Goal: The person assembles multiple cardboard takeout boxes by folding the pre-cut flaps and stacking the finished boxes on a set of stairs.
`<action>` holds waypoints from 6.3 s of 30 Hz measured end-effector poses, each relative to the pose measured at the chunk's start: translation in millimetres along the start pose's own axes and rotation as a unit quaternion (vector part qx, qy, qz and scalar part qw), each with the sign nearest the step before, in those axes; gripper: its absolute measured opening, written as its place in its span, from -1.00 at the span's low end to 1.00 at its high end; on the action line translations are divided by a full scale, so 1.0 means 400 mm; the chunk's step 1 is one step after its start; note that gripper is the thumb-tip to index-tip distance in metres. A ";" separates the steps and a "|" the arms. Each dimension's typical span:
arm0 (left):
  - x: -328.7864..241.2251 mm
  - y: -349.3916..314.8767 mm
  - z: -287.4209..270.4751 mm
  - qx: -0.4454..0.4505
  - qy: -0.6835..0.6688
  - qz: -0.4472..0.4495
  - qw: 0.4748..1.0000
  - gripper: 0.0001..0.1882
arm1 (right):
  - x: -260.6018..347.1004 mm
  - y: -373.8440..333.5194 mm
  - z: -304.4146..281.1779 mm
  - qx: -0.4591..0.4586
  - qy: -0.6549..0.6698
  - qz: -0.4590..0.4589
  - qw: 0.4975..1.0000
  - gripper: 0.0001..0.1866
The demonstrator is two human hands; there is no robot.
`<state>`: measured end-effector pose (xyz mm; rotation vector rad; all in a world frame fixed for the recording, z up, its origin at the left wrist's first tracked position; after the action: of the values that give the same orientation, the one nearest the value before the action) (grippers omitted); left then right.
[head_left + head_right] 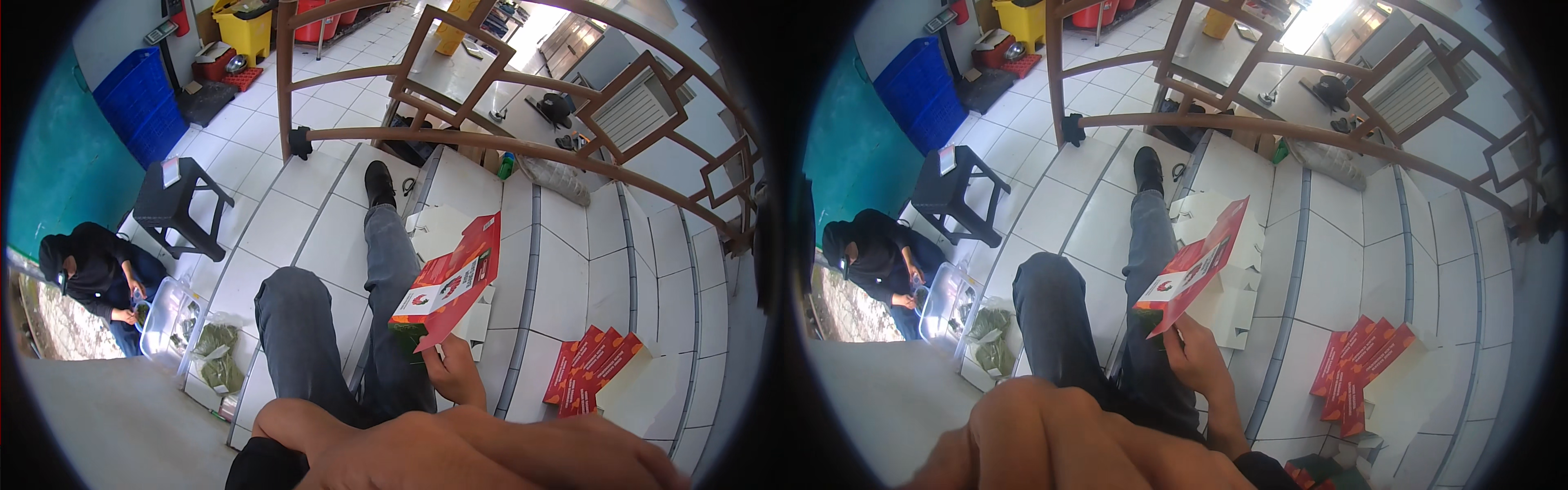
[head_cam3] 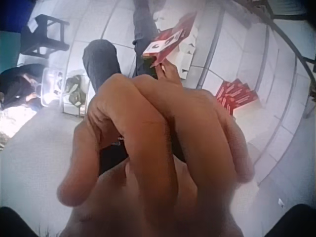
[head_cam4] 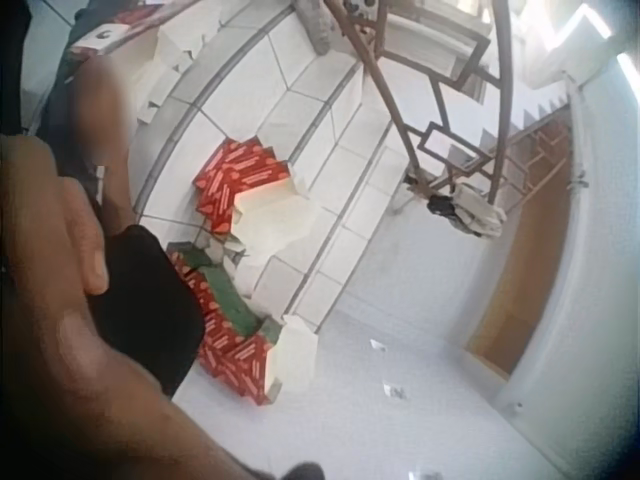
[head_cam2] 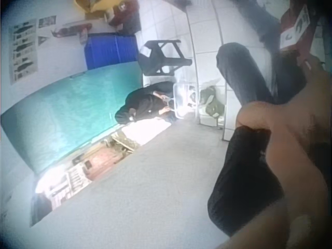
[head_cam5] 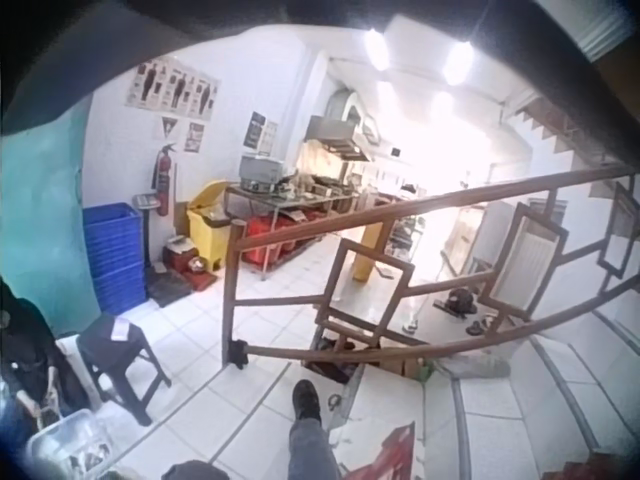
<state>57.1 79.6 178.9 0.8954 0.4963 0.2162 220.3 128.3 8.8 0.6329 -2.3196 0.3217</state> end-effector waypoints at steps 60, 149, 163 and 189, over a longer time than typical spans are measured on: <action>0.269 -0.404 -0.240 -0.223 0.543 -0.425 0.689 -0.70 | -0.080 -0.009 0.017 -0.070 0.020 0.141 0.987 -0.70; 0.251 -0.444 -0.334 -0.404 0.586 -0.248 0.657 -0.86 | -0.654 0.144 0.108 -0.026 -0.251 0.493 0.833 0.06; 0.628 -0.472 -0.767 -0.504 0.559 -0.495 0.433 -0.18 | -0.670 0.244 0.028 -0.181 -0.240 0.436 0.848 -0.48; 0.160 -0.272 -0.266 -0.302 0.601 -0.165 0.722 -0.63 | -0.180 -0.013 -0.172 -0.316 0.077 0.185 0.927 -0.64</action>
<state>56.8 111.0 17.1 -0.1231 1.6746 0.5966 307.9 176.5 9.3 -0.1472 -2.1980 -0.2079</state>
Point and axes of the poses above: each hand's wrist, its own y-axis towards the middle knuckle, its own z-axis out of the palm, x = y × z, the point moved 1 cm from there along y, towards the middle knuckle, and after that the axes turned 15 degrees about -y, right-handed, at the moved point
